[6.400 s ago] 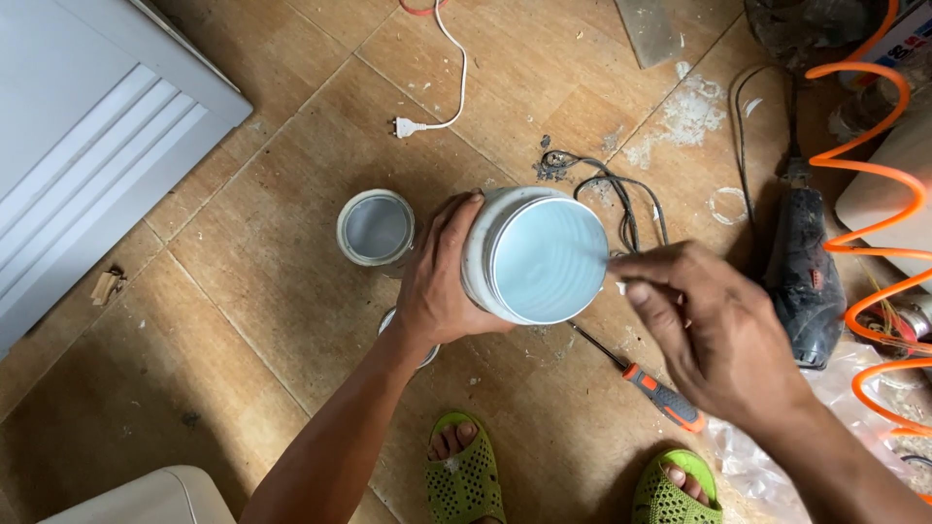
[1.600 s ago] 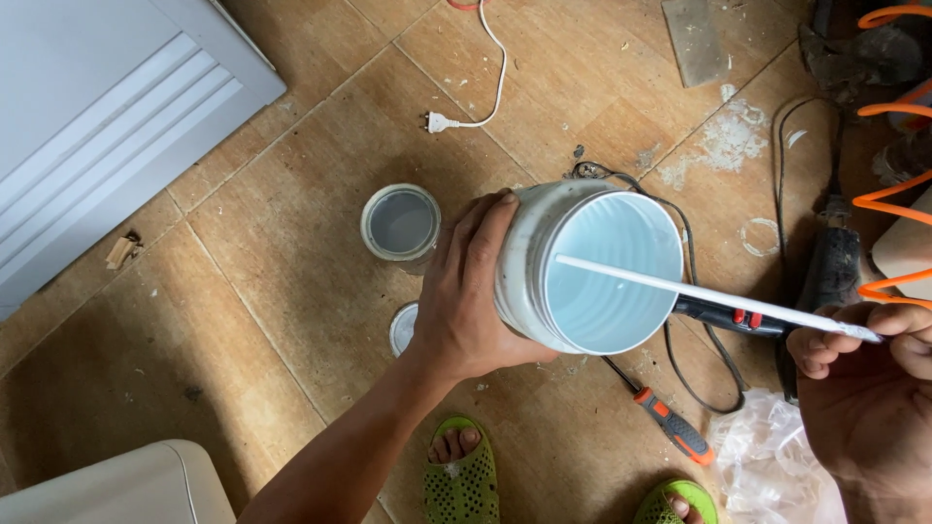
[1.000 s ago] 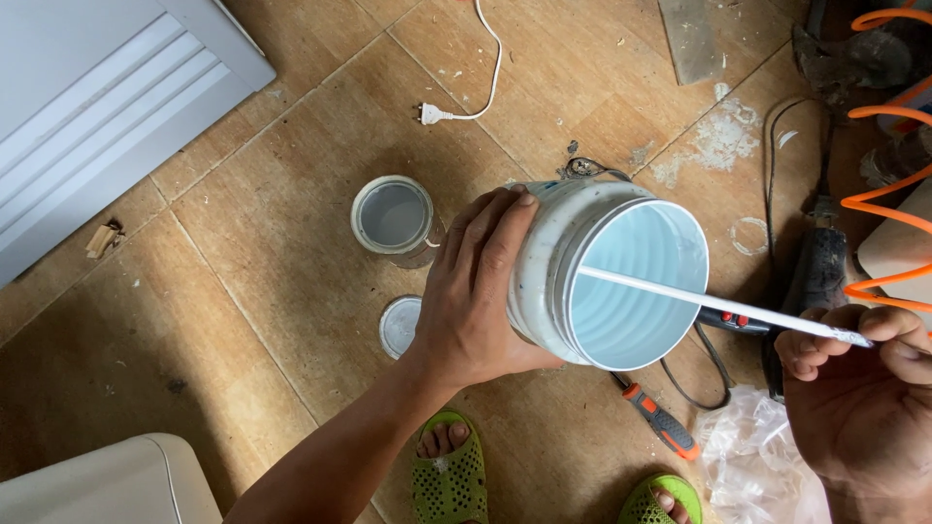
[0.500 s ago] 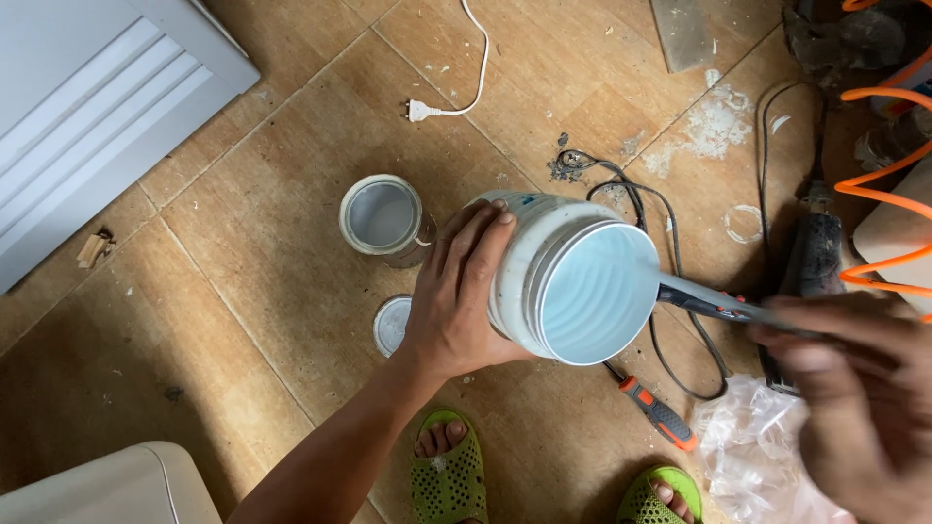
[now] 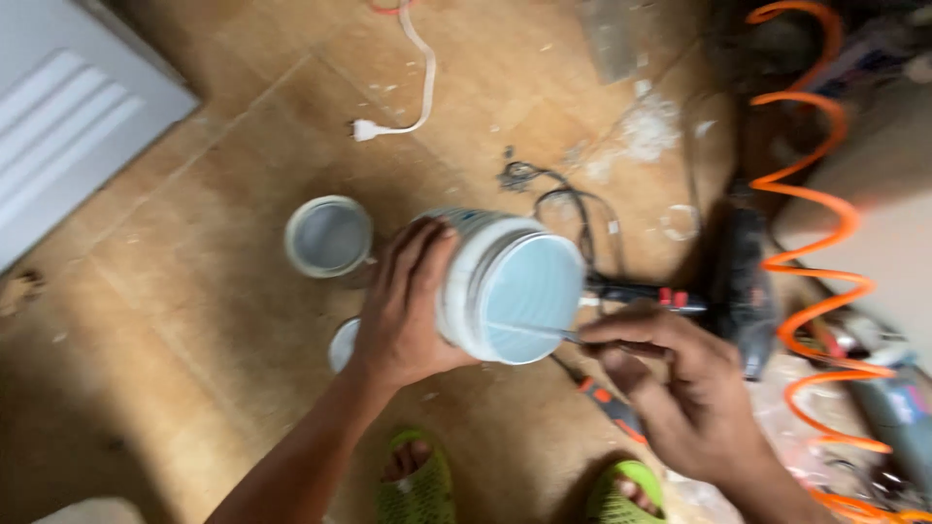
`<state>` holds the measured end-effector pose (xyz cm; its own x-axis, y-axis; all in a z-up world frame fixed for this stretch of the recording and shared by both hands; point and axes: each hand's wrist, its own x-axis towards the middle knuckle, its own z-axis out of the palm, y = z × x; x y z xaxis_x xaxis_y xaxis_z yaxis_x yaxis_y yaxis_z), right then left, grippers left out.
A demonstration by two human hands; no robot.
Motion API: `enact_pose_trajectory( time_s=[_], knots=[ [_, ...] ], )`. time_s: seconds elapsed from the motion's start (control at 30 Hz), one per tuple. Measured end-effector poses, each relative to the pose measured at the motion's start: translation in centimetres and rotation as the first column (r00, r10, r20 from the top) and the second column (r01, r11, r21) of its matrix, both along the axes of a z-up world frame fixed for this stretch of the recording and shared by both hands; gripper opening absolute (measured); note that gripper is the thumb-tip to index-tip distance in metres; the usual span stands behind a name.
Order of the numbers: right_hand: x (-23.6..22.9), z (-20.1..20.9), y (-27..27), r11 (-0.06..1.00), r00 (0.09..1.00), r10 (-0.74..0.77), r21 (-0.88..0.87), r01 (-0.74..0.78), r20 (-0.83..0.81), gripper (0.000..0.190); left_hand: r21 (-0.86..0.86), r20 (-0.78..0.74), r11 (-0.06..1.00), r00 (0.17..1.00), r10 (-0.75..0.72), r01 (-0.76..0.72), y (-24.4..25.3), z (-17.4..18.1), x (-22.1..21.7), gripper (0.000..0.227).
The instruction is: Mixing paint by prying open cans, pouring components into a container, and stirring the mixture with a stick.
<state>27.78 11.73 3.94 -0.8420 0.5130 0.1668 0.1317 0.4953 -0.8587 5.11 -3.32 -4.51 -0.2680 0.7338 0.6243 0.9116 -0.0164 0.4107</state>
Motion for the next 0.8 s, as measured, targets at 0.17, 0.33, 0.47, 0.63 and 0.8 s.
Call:
enact_pose_trajectory(
  time_s=[0.17, 0.33, 0.47, 0.63, 0.8],
  knots=[
    [-0.8, 0.8, 0.6, 0.995, 0.999, -0.020, 0.097, 0.015, 0.046, 0.018, 0.024, -0.003, 0.999, 1.000, -0.024, 0.024, 0.4, -0.2, 0.2, 0.119],
    [-1.2, 0.3, 0.8, 0.979, 0.997, -0.072, 0.195, 0.062, 0.041, 0.018, -0.001, 0.042, 1.000, 0.999, -0.028, 0.028, 0.3, -0.9, 0.2, 0.127],
    [-1.1, -0.3, 0.8, 0.999, 0.998, -0.041, 0.038, 0.039, 0.052, 0.019, -0.012, 0.046, 0.999, 0.998, -0.029, 0.030, 0.5, -0.7, 0.2, 0.125],
    [-0.6, -0.6, 1.0, 0.986, 0.977, -0.146, 0.102, 0.131, 0.158, 0.022, -0.021, 0.051, 1.000, 0.999, -0.013, 0.015, 0.1, -0.7, 0.2, 0.121],
    [-1.3, 0.1, 0.5, 0.957, 0.987, -0.131, 0.271, 0.102, 0.092, 0.018, 0.018, 0.060, 0.999, 0.998, -0.035, 0.034, 0.1, -1.1, 0.0, 0.123]
  ],
)
